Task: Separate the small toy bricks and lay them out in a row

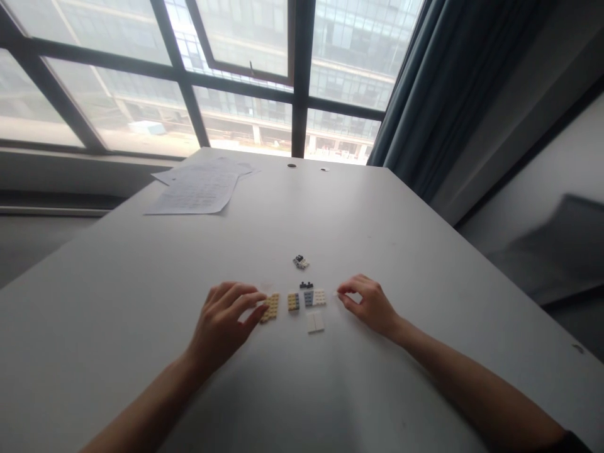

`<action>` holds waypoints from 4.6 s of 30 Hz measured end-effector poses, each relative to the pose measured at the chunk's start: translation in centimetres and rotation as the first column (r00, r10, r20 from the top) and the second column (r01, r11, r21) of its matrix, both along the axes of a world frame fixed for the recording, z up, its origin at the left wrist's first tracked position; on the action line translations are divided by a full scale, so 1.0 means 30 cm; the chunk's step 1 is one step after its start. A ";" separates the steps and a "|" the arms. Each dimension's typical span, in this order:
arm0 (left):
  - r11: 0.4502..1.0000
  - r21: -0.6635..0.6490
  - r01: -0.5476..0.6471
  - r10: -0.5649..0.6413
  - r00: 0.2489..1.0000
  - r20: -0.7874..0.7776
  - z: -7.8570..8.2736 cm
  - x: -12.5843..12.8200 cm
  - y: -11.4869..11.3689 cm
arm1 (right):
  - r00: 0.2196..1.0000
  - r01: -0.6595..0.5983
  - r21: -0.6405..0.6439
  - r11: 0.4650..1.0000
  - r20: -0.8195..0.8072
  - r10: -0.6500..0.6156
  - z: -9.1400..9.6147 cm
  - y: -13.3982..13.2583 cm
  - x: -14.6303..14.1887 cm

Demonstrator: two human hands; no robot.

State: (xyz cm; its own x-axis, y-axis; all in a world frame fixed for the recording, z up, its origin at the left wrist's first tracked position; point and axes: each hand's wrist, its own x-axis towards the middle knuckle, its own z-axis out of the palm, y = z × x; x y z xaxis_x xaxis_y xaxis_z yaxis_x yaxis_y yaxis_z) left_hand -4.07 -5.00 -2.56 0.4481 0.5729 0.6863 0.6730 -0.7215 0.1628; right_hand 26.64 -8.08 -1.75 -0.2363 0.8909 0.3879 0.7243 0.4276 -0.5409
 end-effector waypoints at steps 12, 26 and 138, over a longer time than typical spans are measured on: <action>0.999 0.020 0.038 -0.037 0.997 -0.070 -0.045 -0.024 0.013 | 0.975 -0.158 0.010 0.987 0.158 0.155 -0.077 -0.029 -0.042; 0.997 0.045 0.063 -0.059 0.995 -0.074 -0.035 -0.019 0.006 | 0.987 -0.124 0.061 0.990 0.113 0.116 -0.096 -0.031 -0.053; 0.886 -0.447 -0.122 0.021 0.975 -0.223 0.003 0.234 0.294 | 0.993 -0.072 -0.125 0.990 0.083 0.083 -0.058 0.374 -0.159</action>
